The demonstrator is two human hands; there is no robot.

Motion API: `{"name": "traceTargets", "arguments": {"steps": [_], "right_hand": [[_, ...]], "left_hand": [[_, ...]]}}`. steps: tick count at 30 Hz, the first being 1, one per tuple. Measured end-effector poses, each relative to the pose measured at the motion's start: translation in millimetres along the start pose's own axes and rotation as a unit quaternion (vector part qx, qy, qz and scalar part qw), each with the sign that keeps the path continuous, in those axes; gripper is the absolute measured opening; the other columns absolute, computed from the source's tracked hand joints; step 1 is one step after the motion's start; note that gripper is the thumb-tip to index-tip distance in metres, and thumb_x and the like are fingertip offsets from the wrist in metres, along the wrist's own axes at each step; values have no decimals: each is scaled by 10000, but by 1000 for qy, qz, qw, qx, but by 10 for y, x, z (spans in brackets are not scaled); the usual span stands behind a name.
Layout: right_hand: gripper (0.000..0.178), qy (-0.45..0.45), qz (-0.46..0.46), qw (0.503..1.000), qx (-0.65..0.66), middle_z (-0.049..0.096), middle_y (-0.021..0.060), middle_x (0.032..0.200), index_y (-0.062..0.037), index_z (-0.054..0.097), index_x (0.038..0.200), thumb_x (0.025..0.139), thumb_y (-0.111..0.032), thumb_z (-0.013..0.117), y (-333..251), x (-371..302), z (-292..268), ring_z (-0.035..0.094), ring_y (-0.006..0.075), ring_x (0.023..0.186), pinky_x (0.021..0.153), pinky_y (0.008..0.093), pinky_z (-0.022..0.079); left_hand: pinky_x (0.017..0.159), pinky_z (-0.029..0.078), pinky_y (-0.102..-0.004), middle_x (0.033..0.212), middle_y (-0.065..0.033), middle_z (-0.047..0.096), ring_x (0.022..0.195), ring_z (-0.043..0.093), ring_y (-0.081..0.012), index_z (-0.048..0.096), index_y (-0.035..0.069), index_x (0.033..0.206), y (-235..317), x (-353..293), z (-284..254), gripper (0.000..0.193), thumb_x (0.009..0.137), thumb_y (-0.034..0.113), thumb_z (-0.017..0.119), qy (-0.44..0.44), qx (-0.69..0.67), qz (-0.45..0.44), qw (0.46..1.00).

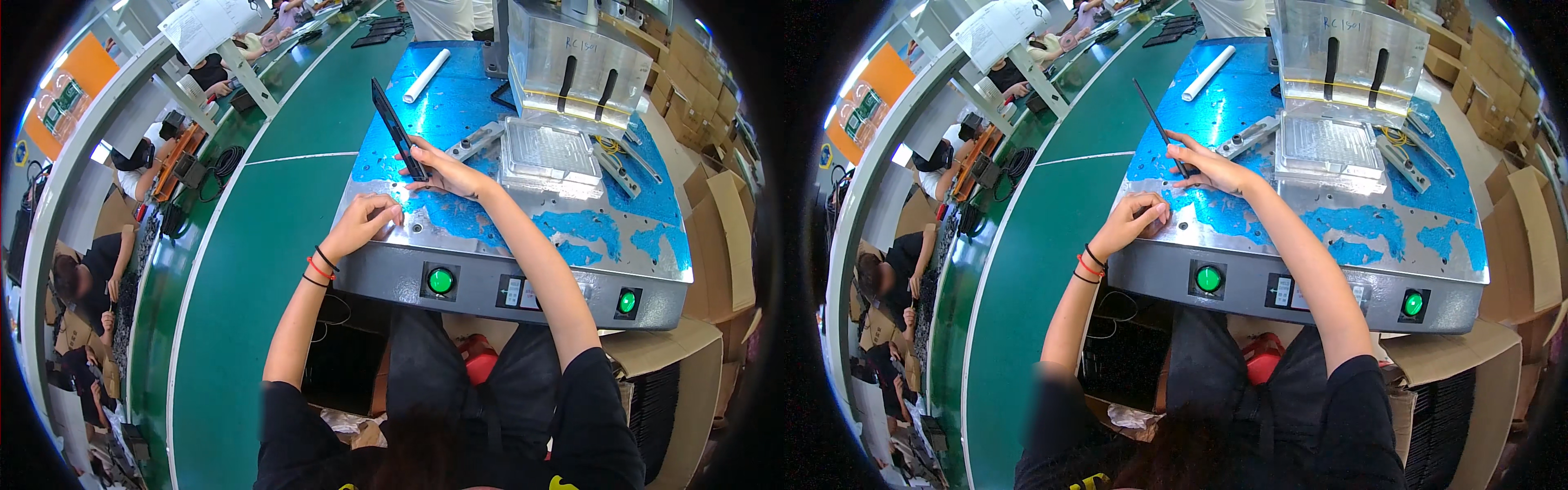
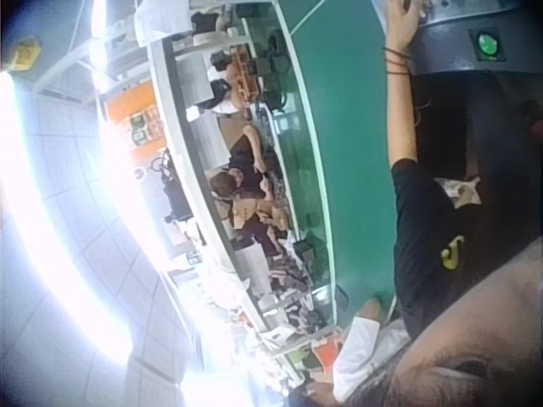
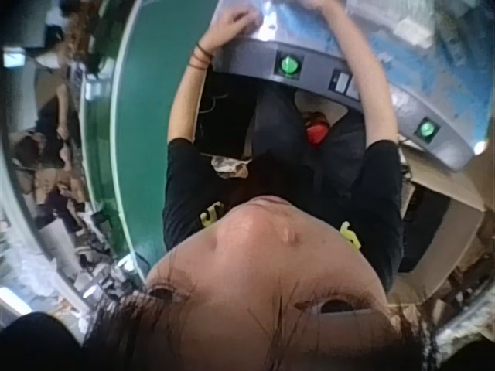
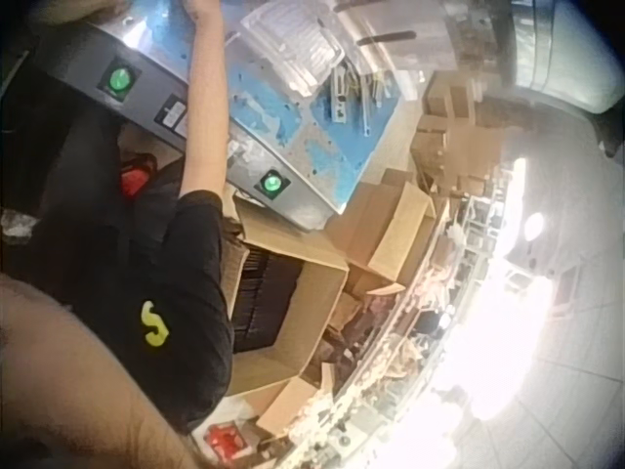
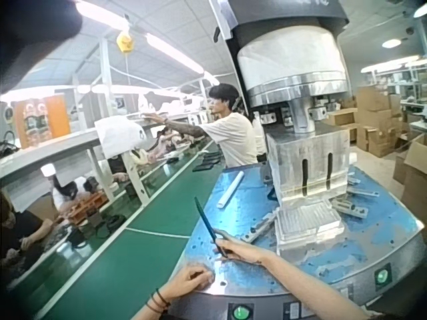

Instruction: Assembling electronic device components using a press machine.

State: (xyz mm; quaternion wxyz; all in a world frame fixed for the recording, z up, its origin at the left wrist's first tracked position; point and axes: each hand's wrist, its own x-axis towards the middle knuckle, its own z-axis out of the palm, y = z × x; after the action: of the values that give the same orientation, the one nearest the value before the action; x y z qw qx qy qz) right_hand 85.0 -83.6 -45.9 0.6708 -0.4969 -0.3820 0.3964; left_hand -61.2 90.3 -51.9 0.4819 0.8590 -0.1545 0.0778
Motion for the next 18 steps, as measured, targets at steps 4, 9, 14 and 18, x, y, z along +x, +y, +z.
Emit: {"name": "traceTargets", "arguments": {"steps": [4,9,14,18], "right_hand": [[848,11,0,1000,-4,368,118,1402,-121,119,1499,898,-528,557,1,-3,12,467,242,1211,963,415,476],[827,0,-11,1000,-22,365,119,1402,-125,135,1499,904,-518,553,9,-15,23,471,237,1205,957,410,481],[816,-9,-15,1000,-3,372,114,1395,-130,136,1499,908,-510,551,25,-7,-3,478,233,1200,957,412,483],[818,-2,-5,1000,5,378,101,1392,-128,132,1496,908,-510,551,34,10,-15,479,229,1203,958,410,485]], "left_hand": [[490,361,-244,648,-35,578,516,482,-62,624,-11,713,-31,3,-4,320,949,188,540,-10,-11,-36,999],[497,359,-256,631,-38,568,514,471,-68,609,-19,703,-19,11,7,338,953,195,532,4,18,12,1000],[533,364,-241,648,-28,547,588,486,-76,476,18,648,24,-18,6,383,979,213,480,8,-17,-98,995],[519,355,-228,622,-5,512,579,472,-56,476,27,651,41,-50,15,380,979,219,489,3,-45,-115,992]]}}
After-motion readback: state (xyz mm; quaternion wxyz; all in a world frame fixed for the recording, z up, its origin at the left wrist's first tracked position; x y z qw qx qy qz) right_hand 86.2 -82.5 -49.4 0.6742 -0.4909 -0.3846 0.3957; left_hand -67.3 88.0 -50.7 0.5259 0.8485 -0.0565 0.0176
